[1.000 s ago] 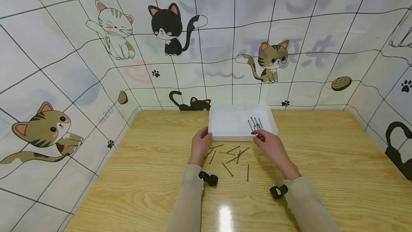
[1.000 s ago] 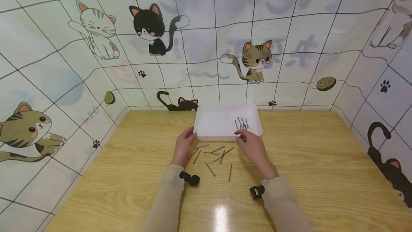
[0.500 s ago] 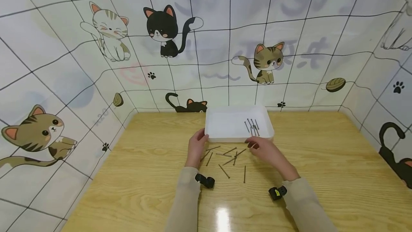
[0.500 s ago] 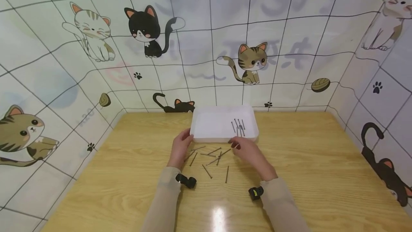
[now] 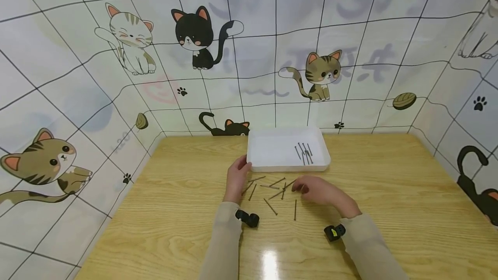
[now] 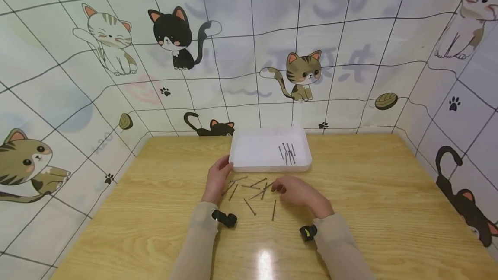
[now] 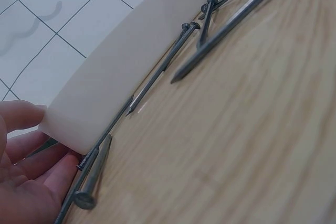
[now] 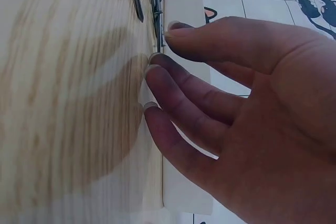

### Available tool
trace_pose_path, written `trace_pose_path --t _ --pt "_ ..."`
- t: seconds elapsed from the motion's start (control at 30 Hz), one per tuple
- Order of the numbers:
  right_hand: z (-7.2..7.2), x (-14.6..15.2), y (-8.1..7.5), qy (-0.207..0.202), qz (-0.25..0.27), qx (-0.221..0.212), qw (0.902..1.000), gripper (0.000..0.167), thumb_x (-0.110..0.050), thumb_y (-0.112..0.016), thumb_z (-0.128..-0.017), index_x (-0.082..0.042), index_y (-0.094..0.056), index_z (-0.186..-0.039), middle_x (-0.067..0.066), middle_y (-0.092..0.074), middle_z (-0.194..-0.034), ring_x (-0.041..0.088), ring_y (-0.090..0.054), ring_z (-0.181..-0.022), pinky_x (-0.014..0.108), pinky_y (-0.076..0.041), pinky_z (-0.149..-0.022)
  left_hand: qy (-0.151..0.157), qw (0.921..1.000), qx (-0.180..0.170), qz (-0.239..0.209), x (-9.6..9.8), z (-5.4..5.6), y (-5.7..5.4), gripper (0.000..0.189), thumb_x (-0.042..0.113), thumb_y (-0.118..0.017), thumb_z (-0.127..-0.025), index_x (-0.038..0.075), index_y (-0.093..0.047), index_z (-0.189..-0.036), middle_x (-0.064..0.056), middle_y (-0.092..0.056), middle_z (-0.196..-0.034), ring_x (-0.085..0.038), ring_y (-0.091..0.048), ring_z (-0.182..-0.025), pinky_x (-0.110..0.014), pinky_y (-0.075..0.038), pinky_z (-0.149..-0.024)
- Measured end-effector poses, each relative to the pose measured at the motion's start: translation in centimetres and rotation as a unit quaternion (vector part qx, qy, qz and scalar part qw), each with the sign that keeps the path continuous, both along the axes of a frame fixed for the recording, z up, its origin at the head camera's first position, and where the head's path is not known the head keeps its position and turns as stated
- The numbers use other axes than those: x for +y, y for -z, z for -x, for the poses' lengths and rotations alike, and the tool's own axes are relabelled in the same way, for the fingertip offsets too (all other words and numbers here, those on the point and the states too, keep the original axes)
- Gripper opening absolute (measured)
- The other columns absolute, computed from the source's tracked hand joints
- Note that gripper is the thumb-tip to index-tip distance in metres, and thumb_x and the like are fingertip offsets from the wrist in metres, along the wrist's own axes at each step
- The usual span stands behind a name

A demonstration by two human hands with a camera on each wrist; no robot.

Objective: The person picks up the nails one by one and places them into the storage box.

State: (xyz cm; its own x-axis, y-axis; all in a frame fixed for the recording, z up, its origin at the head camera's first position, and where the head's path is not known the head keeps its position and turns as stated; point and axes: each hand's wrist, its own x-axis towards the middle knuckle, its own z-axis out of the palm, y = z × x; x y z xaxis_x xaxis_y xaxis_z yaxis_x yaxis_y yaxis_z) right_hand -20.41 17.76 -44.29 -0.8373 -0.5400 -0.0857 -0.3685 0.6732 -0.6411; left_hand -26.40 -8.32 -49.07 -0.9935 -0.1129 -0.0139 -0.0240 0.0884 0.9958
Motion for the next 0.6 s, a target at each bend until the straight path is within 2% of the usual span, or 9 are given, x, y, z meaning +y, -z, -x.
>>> trace_pose_path --t 0.13,0.33,0.6 --pt "-0.13 -0.09 -0.13 -0.015 -0.011 -0.005 0.9998 0.031 0.003 -0.059 -0.074 -0.011 -0.062 -0.101 0.001 -0.056 -0.099 0.018 -0.051 -0.088 0.035 -0.043 -0.076 0.003 1.0000 0.004 0.000 0.02 0.31 0.20 0.040 0.022 -0.056 -0.088 0.013 -0.051 -0.127 -0.002 -0.053 -0.123 -0.015 -0.047 -0.112 -0.035 -0.037 -0.094" --pt "-0.29 -0.28 -0.12 -0.068 -0.013 -0.006 0.9976 0.029 0.005 -0.059 -0.071 -0.009 -0.063 -0.096 0.002 -0.053 -0.093 0.019 -0.049 -0.083 0.034 -0.043 -0.071 0.004 1.0000 0.008 0.002 0.02 0.21 0.26 0.040 0.022 -0.056 -0.089 0.013 -0.050 -0.127 -0.002 -0.052 -0.123 -0.017 -0.047 -0.113 -0.036 -0.037 -0.094" --pt "-0.65 -0.68 0.06 -0.086 -0.023 -0.012 0.9959 0.021 0.000 -0.066 -0.069 -0.013 -0.064 -0.085 -0.001 -0.051 -0.087 0.015 -0.046 -0.077 0.030 -0.041 -0.067 0.000 1.0000 0.002 0.002 -0.01 0.20 0.35 0.039 0.022 -0.057 -0.088 0.014 -0.052 -0.126 -0.001 -0.053 -0.122 -0.015 -0.047 -0.112 -0.035 -0.038 -0.094"
